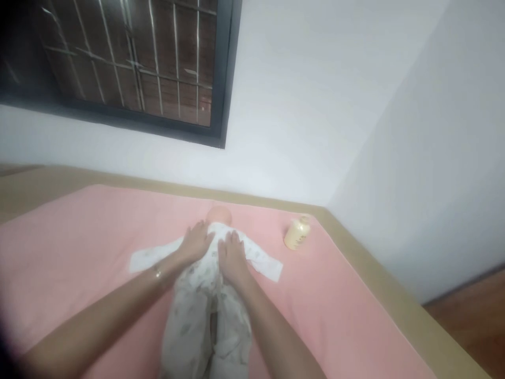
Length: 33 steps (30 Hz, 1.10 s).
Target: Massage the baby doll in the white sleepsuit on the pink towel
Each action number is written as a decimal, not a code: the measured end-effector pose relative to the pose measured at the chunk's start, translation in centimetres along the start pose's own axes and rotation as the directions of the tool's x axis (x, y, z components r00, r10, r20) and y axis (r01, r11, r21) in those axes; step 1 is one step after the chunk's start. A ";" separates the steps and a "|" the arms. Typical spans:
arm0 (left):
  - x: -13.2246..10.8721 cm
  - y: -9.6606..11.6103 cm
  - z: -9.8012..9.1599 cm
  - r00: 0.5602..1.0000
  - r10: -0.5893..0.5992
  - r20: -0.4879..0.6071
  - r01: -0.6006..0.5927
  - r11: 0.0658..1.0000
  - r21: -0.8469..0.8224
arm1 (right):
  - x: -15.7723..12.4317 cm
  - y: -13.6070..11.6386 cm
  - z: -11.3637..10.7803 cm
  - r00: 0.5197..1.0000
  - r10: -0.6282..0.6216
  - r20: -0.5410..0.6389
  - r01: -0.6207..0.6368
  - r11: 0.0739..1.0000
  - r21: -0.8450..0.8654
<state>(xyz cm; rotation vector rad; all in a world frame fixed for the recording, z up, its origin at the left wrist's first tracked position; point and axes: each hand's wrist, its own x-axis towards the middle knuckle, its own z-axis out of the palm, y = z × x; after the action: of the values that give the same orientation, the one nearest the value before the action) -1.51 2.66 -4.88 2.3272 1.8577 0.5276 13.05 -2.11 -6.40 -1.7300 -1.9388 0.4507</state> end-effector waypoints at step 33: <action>0.6 -0.4 0.6 0.997 -0.078 -0.022 0.077 0.996 -0.042 | 0.6 0.4 -0.1 0.990 -0.129 -0.049 0.122 0.985 -0.119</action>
<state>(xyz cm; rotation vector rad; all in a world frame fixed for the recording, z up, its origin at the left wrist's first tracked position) -1.57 3.42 -5.44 2.2221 1.9204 0.5808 13.42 -1.49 -6.52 -1.6592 -2.0551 0.2459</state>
